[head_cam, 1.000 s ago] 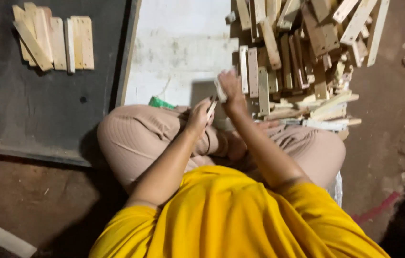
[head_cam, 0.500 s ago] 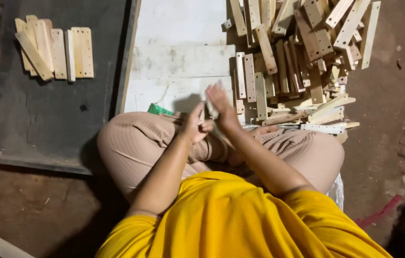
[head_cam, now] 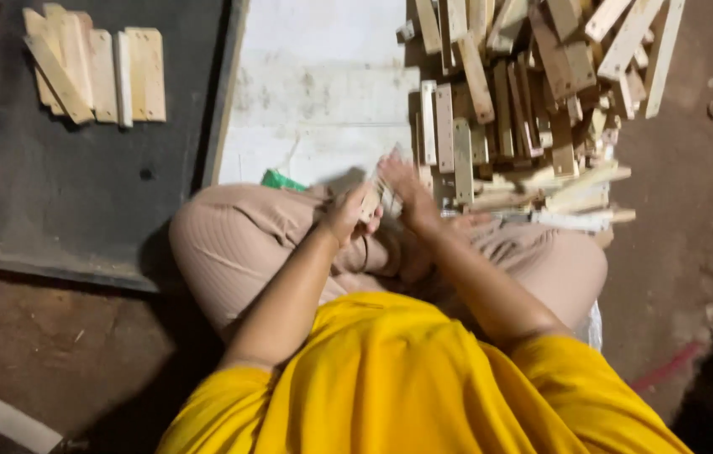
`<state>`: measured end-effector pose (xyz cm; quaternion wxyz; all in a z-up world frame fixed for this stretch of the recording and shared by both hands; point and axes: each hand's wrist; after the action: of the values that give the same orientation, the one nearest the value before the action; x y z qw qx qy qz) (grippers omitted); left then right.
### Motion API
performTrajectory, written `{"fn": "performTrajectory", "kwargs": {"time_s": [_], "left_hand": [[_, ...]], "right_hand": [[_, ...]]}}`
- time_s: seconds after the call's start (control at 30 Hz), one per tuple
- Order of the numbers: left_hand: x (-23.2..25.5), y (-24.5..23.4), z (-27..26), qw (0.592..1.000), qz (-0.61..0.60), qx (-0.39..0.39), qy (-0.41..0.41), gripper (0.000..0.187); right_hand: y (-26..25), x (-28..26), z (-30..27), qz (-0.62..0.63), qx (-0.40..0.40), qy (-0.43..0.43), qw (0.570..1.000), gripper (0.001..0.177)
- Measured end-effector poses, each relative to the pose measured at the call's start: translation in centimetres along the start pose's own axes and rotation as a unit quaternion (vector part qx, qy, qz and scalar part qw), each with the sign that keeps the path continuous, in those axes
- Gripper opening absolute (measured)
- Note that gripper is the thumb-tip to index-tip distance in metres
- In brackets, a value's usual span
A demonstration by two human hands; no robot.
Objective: A person sits on the floor and neatly stacks individual wooden slats from a large pile onto a tray.
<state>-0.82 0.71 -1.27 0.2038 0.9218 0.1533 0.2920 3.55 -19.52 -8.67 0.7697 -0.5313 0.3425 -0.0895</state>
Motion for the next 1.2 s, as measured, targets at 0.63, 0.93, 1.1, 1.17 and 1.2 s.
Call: {"fn": "performTrajectory", "kwargs": {"time_s": [0.63, 0.93, 1.1, 1.17, 1.2], "left_hand": [[1.3, -0.4, -1.1, 0.994, -0.068, -0.058, -0.067, 0.037], [3.4, 0.1, -3.1, 0.976, -0.086, -0.175, -0.099, 0.042], [2.7, -1.3, -0.8, 0.974, -0.063, -0.174, -0.127, 0.043], [2.9, -0.9, 1.2, 0.987, -0.057, -0.125, -0.088, 0.055], [2.4, -0.7, 2.0, 0.994, -0.056, -0.073, -0.054, 0.068]], "right_hand": [[-4.4, -5.2, 3.2, 0.1, 0.223, -0.046, 0.969, 0.07], [-9.7, -2.9, 3.8, 0.084, 0.316, 0.032, 0.944, 0.088], [-11.3, -6.4, 4.9, 0.065, 0.229, -0.064, 0.969, 0.076], [-8.8, -4.9, 3.9, 0.071, 0.239, 0.008, 0.968, 0.051], [-7.5, -4.5, 3.0, 0.081, 0.242, 0.085, 0.963, 0.027]]}}
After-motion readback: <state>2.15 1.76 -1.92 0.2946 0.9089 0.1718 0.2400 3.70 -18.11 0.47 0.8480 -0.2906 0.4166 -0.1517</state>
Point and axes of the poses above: each hand's wrist, its own z-axis towards the middle knuckle, its own y-axis out of the palm, x = y × z, and after that the axes turned 10 degrees about -y, right-handed
